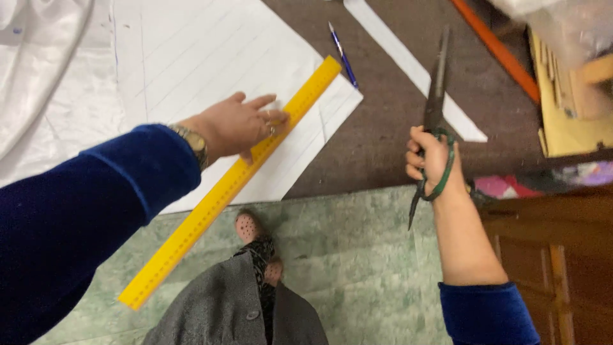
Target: The person uses a yellow ruler and a pen to mark straight lines on a large white fabric. They then use green-handled scissors to cut along the marked lines, separating strips of fabric.
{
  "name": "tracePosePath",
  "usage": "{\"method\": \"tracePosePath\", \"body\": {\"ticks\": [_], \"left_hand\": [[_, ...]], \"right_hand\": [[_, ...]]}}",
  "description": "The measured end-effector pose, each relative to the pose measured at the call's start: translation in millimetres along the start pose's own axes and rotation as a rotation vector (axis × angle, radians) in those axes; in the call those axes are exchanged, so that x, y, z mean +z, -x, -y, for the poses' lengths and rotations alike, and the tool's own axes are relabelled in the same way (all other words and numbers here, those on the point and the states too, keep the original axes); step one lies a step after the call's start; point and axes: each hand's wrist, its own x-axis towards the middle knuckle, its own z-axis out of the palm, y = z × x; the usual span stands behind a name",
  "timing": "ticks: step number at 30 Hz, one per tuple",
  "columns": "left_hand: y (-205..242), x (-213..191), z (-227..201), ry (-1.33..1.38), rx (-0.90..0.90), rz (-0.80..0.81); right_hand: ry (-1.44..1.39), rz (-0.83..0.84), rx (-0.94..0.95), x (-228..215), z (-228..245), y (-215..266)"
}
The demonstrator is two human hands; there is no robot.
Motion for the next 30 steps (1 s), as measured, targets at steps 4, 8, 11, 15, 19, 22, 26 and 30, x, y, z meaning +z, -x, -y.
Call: {"method": "tracePosePath", "body": {"ticks": [4, 8, 11, 15, 19, 22, 26, 30], "left_hand": [[-5, 10, -2, -0.012, 0.015, -0.051], [-10, 11, 2, -0.001, 0.013, -0.05], [-9, 8, 3, 0.012, 0.04, -0.05], [-19, 13, 10, 0.107, 0.137, -0.07], [-24, 23, 14, 0.091, 0.211, -0.132], [-19, 18, 18, 0.142, 0.262, -0.133], [-6, 0, 21, 0.176, 0.26, -0.045], [-5, -4, 19, 0.156, 0.246, -0.025]], "right_hand": [[0.035, 0.004, 0.027, 22, -17, 56], [0.055, 0.117, 0.119, 38, 0, 72], [0.046, 0.201, 0.177, 52, 20, 68], [0.061, 0.277, 0.291, 67, 45, 51], [0.099, 0.23, 0.364, 79, 59, 57], [0.133, 0.199, 0.449, 83, 60, 57], [0.028, 0.301, 0.562, 57, 22, 30], [0.159, 0.19, 0.525, 79, 49, 52]]}}
